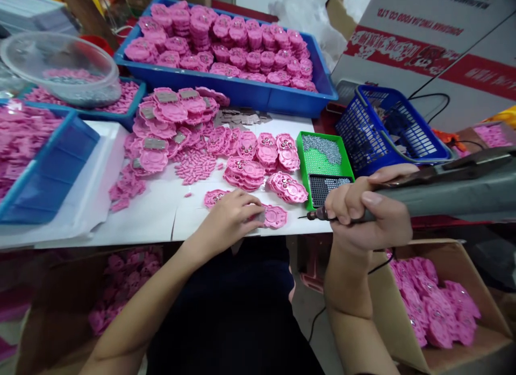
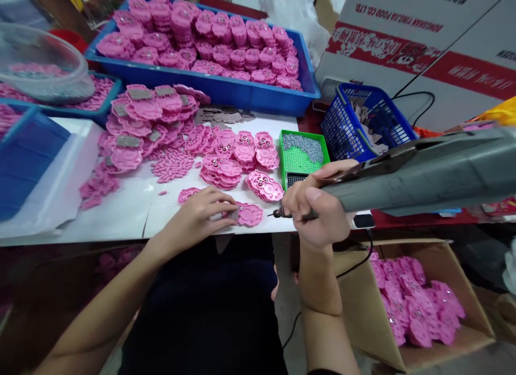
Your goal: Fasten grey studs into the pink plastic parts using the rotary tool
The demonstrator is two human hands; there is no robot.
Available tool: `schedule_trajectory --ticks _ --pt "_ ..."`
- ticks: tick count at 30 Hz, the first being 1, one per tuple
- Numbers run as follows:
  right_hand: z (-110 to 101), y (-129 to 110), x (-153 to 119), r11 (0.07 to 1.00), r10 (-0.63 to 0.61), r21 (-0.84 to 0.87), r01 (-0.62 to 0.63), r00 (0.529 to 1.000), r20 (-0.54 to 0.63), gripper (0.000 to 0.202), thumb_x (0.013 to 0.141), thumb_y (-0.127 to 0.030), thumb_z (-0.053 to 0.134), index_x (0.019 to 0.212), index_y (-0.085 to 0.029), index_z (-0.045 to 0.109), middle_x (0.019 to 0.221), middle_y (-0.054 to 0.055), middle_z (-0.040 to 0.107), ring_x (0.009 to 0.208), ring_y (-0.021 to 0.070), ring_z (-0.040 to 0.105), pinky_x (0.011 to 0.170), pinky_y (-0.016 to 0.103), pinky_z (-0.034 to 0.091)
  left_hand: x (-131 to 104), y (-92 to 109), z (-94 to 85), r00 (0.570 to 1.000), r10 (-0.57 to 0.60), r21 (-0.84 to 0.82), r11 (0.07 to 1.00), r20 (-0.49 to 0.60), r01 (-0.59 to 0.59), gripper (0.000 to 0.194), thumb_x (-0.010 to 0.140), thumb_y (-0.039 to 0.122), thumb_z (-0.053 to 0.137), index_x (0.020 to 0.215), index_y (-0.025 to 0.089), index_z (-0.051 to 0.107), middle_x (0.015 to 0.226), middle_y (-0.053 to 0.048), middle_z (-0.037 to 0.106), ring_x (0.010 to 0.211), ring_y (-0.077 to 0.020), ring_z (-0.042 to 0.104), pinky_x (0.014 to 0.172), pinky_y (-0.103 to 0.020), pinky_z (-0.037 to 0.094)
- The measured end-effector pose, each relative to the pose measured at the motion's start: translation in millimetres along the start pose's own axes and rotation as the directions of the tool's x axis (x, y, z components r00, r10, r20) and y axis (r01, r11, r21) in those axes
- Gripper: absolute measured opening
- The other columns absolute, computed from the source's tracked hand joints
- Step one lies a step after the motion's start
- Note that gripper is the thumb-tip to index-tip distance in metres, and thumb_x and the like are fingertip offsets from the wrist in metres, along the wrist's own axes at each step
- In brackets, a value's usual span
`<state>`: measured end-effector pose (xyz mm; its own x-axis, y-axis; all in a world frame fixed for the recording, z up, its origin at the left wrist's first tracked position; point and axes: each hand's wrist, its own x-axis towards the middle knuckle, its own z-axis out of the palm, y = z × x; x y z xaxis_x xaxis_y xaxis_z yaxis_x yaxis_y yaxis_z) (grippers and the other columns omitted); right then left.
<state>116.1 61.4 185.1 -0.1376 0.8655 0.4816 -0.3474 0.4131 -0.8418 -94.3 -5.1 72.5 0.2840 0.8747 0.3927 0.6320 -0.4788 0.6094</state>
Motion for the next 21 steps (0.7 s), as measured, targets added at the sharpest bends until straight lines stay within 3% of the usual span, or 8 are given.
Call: schedule_trajectory --ticks 4,8,15,21 --pt "-4.2 0.7 -4.5 1.0 0.015 -0.004 -0.014 1.0 0.017 0.012 0.082 -0.017 0.061 0.09 -0.026 0.059 0.048 -0.01 0.039 0.032 0.0085 0.032 0.035 0.026 0.04 12.0 -9.4 1.9 0.993 0.021 -0.008 1.0 0.114 -0.021 0.017 0.097 0.035 0.073 0.104 0.02 0.079 0.108 -0.009 0.076 0.098 -0.0248 0.062 0.086 -0.041 0.054" --pt "-6.4 -0.3 -8.5 1.0 0.027 -0.003 -0.027 1.0 0.003 0.013 0.082 -0.017 0.061 0.09 -0.027 0.059 0.049 -0.01 0.038 0.032 0.0084 0.03 0.034 0.026 0.038 11.3 -10.6 -0.8 0.986 0.051 0.022 0.998 0.159 -0.055 0.02 0.101 0.036 0.066 0.103 0.021 0.079 0.11 -0.009 0.074 0.1 -0.0245 0.063 0.088 -0.04 0.053" --pt "-7.0 2.2 -9.7 0.996 0.079 -0.03 -0.079 0.997 0.011 0.013 0.082 -0.022 0.064 0.09 -0.029 0.058 0.047 -0.01 0.038 0.032 0.0099 0.032 0.034 0.027 0.039 2.5 -5.6 -1.7 0.982 0.095 0.096 0.989 0.165 -0.111 0.025 0.108 0.031 0.054 0.115 0.02 0.075 0.118 -0.01 0.073 0.104 -0.0243 0.064 0.09 -0.041 0.052" --pt "-9.8 7.6 -8.9 0.996 0.065 0.054 -0.069 0.996 0.062 0.014 0.083 -0.018 0.063 0.093 -0.028 0.062 0.05 -0.009 0.042 0.032 0.0091 0.034 0.035 0.027 0.04 -2.6 -4.5 -1.9 0.978 0.096 0.146 0.981 0.184 -0.124 0.027 0.11 0.027 0.049 0.122 0.019 0.071 0.123 -0.012 0.071 0.11 -0.0255 0.064 0.093 -0.042 0.051"
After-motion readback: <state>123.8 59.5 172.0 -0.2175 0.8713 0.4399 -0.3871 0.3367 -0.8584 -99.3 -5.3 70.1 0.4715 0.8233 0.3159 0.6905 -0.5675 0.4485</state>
